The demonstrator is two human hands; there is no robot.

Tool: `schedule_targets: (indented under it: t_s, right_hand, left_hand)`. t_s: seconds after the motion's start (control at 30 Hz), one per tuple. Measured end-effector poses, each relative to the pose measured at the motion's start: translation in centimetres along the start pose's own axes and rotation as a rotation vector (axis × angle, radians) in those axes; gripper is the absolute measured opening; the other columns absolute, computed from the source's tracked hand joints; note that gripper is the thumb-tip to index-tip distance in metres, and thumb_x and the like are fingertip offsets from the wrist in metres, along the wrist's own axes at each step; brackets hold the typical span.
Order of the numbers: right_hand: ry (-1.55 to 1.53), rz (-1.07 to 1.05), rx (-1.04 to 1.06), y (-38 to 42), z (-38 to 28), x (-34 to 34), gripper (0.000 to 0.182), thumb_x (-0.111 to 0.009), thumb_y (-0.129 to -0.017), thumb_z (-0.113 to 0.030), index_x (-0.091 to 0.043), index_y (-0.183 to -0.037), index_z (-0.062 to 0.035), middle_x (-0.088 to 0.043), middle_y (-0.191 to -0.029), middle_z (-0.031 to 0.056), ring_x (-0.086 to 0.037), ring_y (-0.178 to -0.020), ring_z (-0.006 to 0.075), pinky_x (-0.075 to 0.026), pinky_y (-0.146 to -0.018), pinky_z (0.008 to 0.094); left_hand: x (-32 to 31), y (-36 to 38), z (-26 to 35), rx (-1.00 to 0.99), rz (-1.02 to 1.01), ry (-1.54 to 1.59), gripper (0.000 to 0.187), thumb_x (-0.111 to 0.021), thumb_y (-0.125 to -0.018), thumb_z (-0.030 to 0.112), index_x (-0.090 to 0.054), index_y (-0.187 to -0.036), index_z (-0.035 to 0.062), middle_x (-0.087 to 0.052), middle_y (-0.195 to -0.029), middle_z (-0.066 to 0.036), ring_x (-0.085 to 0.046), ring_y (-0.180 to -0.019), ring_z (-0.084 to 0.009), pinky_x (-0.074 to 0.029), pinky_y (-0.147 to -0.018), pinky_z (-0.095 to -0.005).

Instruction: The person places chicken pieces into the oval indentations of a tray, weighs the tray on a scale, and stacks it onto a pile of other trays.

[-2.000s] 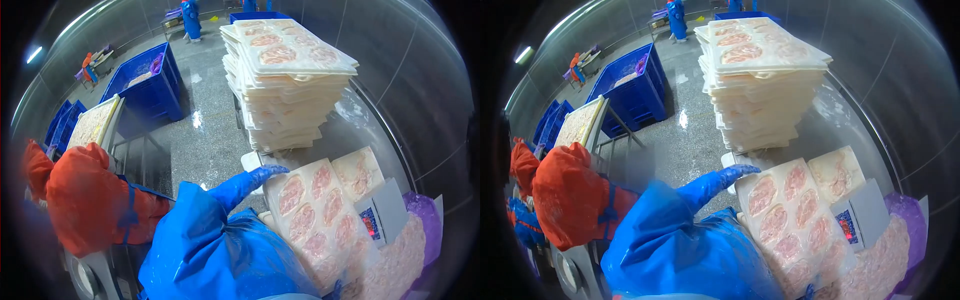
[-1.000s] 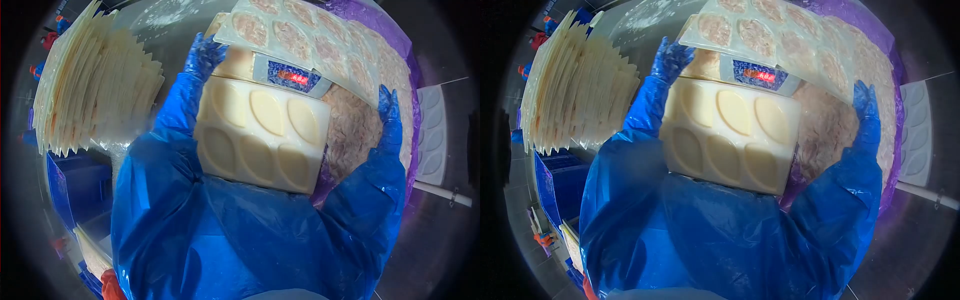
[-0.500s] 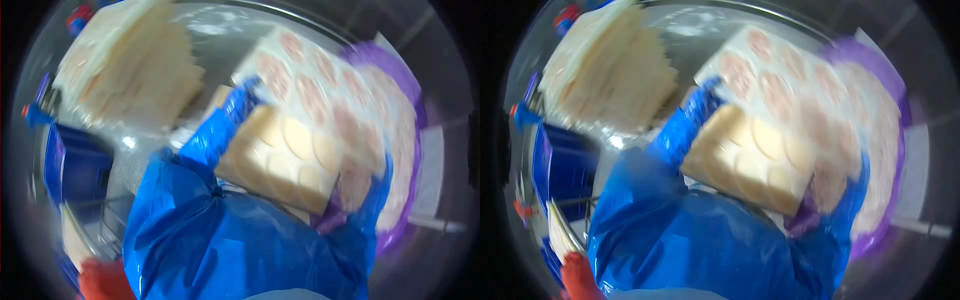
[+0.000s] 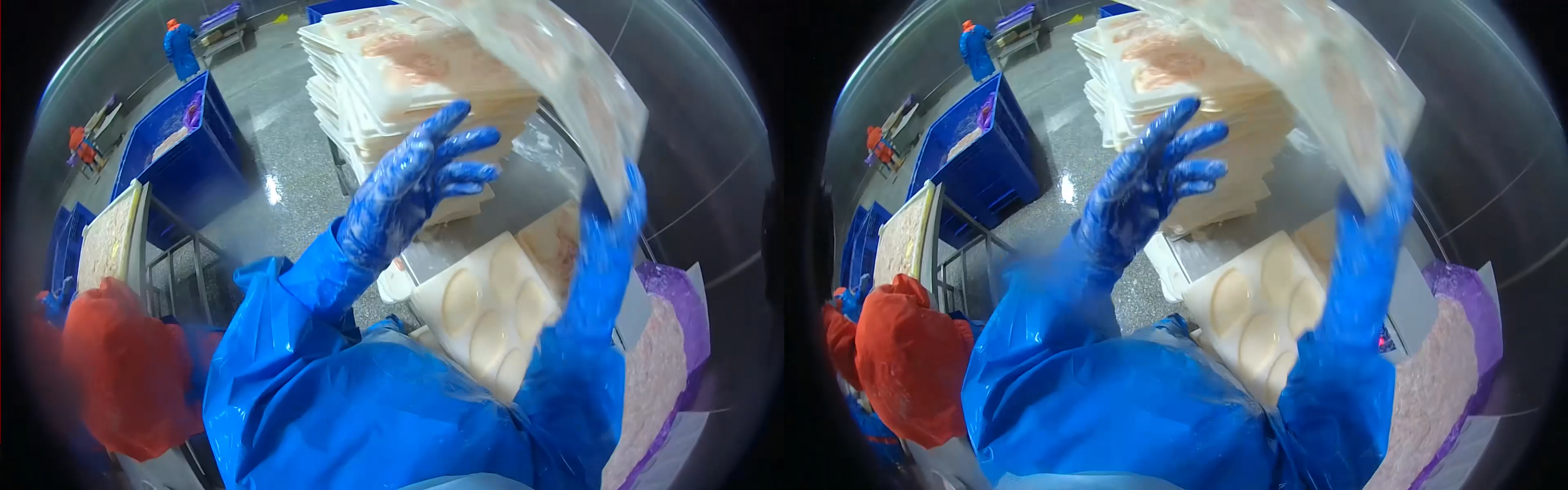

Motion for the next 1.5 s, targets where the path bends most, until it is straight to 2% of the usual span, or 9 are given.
schedule_targets:
  t_s: [0.23, 0.53, 0.67, 0.8, 0.93, 1.07, 1.17, 1.23, 1.5]
  right_hand:
    - [0.310, -0.286, -0.256, -7.3, 12.7, -12.2, 0.043, -0.060, -0.096, -0.017, -0.049, -0.133, 0.0024, -0.062, -0.123, 0.0199, -0.064, -0.111, 0.0301, -0.059, -0.088, 0.0387]
    - [0.894, -0.383, -0.370, 1.5, 1.6, -1.0, 0.052, -0.051, -0.098, -0.053, -0.066, -0.096, -0.0038, -0.068, -0.073, 0.0075, -0.062, -0.052, 0.0133, -0.049, -0.050, 0.0230]
    - [0.656, 0.062, -0.185, 19.4, -5.5, 15.1, 0.020, -0.063, -0.096, -0.025, -0.061, -0.091, -0.0060, -0.065, -0.080, 0.0038, -0.061, -0.060, 0.0118, -0.050, -0.051, 0.0265]
    - [1.748, 0.674, 0.347, 37.1, -20.1, 26.8, 0.028, -0.071, -0.088, -0.028, -0.062, -0.101, -0.0048, -0.066, -0.095, 0.0105, -0.063, -0.082, 0.0232, -0.053, -0.075, 0.0359]
    - [2.362, 0.847, 0.147, 42.7, -23.8, 30.9, 0.061, -0.077, -0.077, -0.033, -0.054, -0.128, -0.0099, -0.057, -0.129, 0.0173, -0.058, -0.108, 0.0354, -0.049, -0.091, 0.0472]
    - [2.515, 0.908, -0.038, 41.1, -22.7, 35.7, 0.066, -0.072, -0.079, -0.032, -0.050, -0.137, -0.0107, -0.050, -0.132, 0.0163, -0.057, -0.111, 0.0377, -0.051, -0.083, 0.0488]
    - [2.183, 1.015, -0.022, 38.9, -24.9, 39.8, 0.055, -0.070, -0.081, -0.028, -0.057, -0.131, -0.0086, -0.063, -0.109, 0.0144, -0.064, -0.099, 0.0336, -0.053, -0.079, 0.0471]
    - [2.005, 1.065, -0.091, 38.3, -25.9, 43.4, 0.051, -0.070, -0.082, -0.027, -0.060, -0.128, -0.0061, -0.067, -0.101, 0.0132, -0.066, -0.094, 0.0301, -0.054, -0.078, 0.0442]
    - [0.661, 0.470, 0.383, 30.5, -27.9, 28.2, 0.029, -0.068, -0.086, -0.007, -0.061, -0.112, 0.0047, -0.070, -0.098, 0.0203, -0.069, -0.082, 0.0236, -0.057, -0.065, 0.0299]
  left_hand:
    - [5.9, 7.0, -2.2, 0.115, 0.309, -0.012, 0.063, -0.051, -0.100, 0.037, -0.034, -0.150, 0.0024, -0.055, -0.135, -0.019, -0.060, -0.116, -0.0265, -0.046, -0.103, -0.0388]
    - [1.8, 5.7, -13.4, 0.422, 0.211, 0.046, 0.060, -0.051, -0.100, 0.036, -0.038, -0.146, -0.0007, -0.059, -0.131, -0.017, -0.061, -0.114, -0.0259, -0.046, -0.101, -0.0398]
    - [-9.6, 9.4, -22.9, 0.757, -0.126, 0.003, 0.053, -0.051, -0.101, 0.031, -0.045, -0.141, -0.0021, -0.061, -0.128, -0.017, -0.062, -0.114, -0.0249, -0.048, -0.098, -0.0370]
    - [-25.3, 12.8, -32.6, 0.865, -0.724, -0.092, 0.042, -0.060, -0.097, 0.019, -0.054, -0.134, 0.0015, -0.064, -0.122, -0.015, -0.063, -0.112, -0.0227, -0.049, -0.096, -0.0340]
    - [-35.2, 16.0, -43.1, -0.175, -1.282, -0.817, 0.072, -0.072, -0.082, 0.021, -0.041, -0.146, 0.0121, -0.056, -0.131, -0.021, -0.064, -0.108, -0.0314, -0.053, -0.089, -0.0411]
    - [-38.7, 19.5, -52.2, -0.032, -1.631, -1.226, 0.081, -0.074, -0.077, 0.022, -0.035, -0.147, 0.0128, -0.051, -0.136, -0.022, -0.064, -0.104, -0.0368, -0.053, -0.084, -0.0459]
    - [-39.8, 18.5, -54.8, 0.060, -1.537, -1.158, 0.059, -0.073, -0.081, 0.025, -0.050, -0.133, 0.0097, -0.059, -0.124, -0.022, -0.066, -0.100, -0.0335, -0.054, -0.079, -0.0433]
    - [-40.0, 17.6, -55.9, 0.830, -1.366, -0.729, 0.042, -0.075, -0.083, 0.026, -0.060, -0.117, 0.0081, -0.066, -0.109, -0.017, -0.066, -0.098, -0.0240, -0.053, -0.077, -0.0363]
    - [-36.3, 8.0, -48.0, 0.672, -0.872, 0.105, 0.032, -0.072, -0.086, 0.012, -0.061, -0.114, 0.0009, -0.066, -0.100, -0.008, -0.061, -0.099, -0.0189, -0.050, -0.088, -0.0343]
Point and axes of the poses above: each hand's wrist, its own y-axis away from the middle knuckle, its own x-axis out of the back of the hand, z = x × y, the point moved 5 cm from there along -y, towards the middle knuckle
